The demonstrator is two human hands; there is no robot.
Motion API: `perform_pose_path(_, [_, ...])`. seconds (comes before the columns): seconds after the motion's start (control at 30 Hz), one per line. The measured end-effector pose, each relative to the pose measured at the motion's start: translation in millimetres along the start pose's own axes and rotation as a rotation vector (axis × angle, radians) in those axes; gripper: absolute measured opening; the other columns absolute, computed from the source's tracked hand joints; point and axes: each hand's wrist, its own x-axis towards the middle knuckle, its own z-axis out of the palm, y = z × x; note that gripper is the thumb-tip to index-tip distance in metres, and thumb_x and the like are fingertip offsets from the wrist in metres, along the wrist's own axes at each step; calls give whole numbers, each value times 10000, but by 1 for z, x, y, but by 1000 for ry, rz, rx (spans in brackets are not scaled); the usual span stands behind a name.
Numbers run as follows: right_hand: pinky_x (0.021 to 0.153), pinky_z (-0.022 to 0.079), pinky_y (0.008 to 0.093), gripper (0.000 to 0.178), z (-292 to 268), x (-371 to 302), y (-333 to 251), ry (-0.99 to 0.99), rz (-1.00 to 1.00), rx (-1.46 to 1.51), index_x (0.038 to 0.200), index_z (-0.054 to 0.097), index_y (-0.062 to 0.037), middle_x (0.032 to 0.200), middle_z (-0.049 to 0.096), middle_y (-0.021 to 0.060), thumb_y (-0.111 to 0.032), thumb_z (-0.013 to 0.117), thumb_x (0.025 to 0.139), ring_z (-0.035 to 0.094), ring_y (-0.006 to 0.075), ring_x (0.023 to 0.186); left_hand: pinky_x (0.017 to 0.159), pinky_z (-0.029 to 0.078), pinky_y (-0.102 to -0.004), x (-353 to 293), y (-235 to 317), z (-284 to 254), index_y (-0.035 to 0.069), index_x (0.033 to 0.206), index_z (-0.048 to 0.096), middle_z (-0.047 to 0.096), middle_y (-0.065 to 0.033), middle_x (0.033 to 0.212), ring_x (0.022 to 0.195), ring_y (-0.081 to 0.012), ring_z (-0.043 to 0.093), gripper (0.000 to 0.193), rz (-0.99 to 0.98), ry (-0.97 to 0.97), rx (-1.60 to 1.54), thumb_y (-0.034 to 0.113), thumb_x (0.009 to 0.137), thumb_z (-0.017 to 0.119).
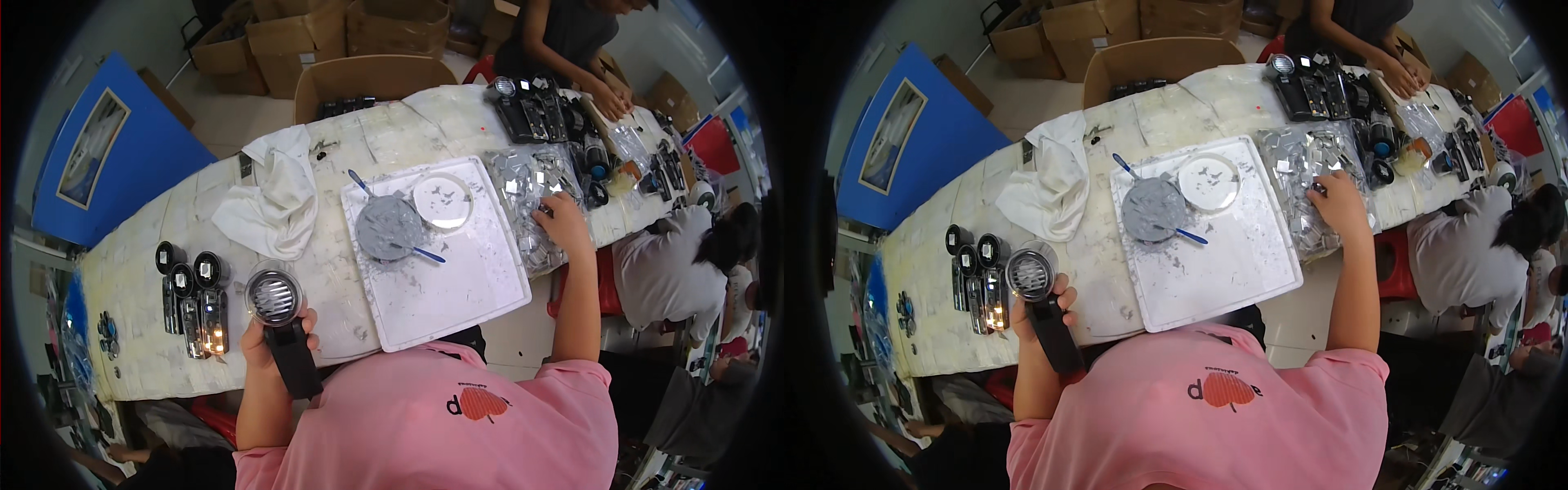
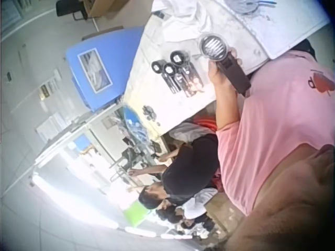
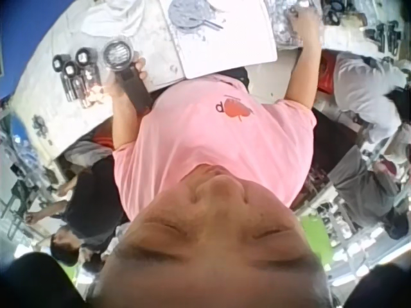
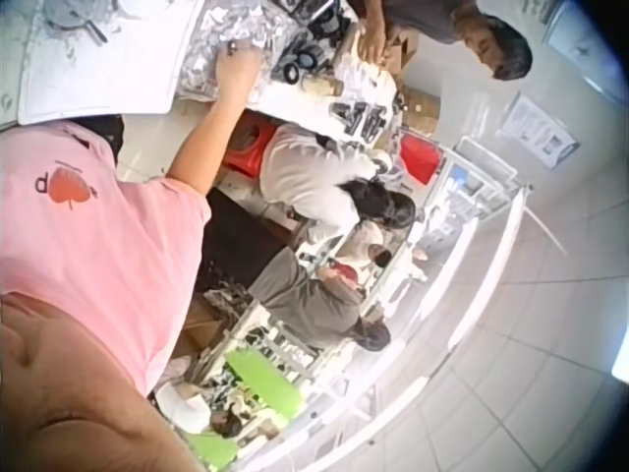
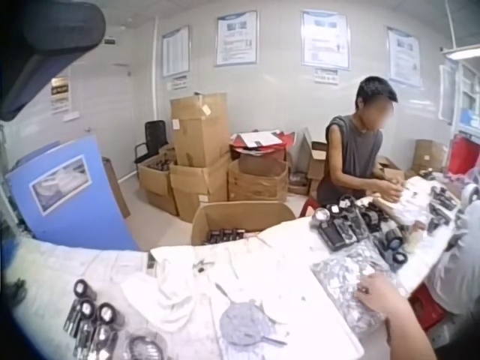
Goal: Applying thermal paste or adhesive to electronic components using a small applicator.
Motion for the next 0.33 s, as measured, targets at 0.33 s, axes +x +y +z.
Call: perform_pose_path(0.33, [781, 487, 455, 196, 11, 10, 3, -29, 79, 9, 857, 662, 14, 1024, 615, 211, -135, 738, 756, 615, 364, 869, 903, 541, -488, -14, -22, -16, 113, 1356, 437, 187, -204, 1556, 1398, -340, 312, 596, -153, 438, 85, 435, 898, 641])
